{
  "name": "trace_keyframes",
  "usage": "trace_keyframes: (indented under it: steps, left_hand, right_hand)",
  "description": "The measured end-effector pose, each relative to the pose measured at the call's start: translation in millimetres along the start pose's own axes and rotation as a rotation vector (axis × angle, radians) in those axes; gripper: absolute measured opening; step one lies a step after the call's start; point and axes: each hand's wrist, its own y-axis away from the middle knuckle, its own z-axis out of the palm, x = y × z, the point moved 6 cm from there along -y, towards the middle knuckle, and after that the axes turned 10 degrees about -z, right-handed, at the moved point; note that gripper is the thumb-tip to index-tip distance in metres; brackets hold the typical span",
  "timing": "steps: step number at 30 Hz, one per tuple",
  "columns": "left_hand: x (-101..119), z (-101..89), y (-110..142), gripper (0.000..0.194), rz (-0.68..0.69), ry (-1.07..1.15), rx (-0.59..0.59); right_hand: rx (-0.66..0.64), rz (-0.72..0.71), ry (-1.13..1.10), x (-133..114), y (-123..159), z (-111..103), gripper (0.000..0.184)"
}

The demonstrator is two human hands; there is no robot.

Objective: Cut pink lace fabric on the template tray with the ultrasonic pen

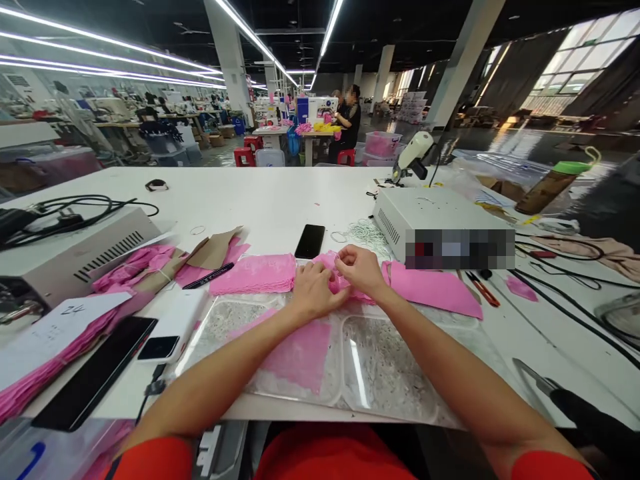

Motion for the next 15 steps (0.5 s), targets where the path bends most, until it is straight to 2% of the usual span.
trace_keyframes:
  steps: [3, 7, 12, 15]
  left_hand:
    - [16, 20.5, -6, 0.042, -0.051, -0.037, -0.007]
    - [35, 38.9, -12, 0.031, -0.019, -0.053, 0.004]
    - [65, 40.6, -3, 0.009, 0.186, -0.05, 0.026]
    - [84, 36.3, 20, 0.01, 0.389, -0.048, 0.011]
  right_hand:
    - [0.095, 0.023, -0.036, -1, 1, -22, 0.008]
    - [0.27, 0.054, -0.058, 2, 19, -73, 0.016]
    - [0.462, 0.179, 0.05, 26, 84, -142, 0.025]
    - [0.462, 0.282, 0.183, 46, 134, -168, 0.025]
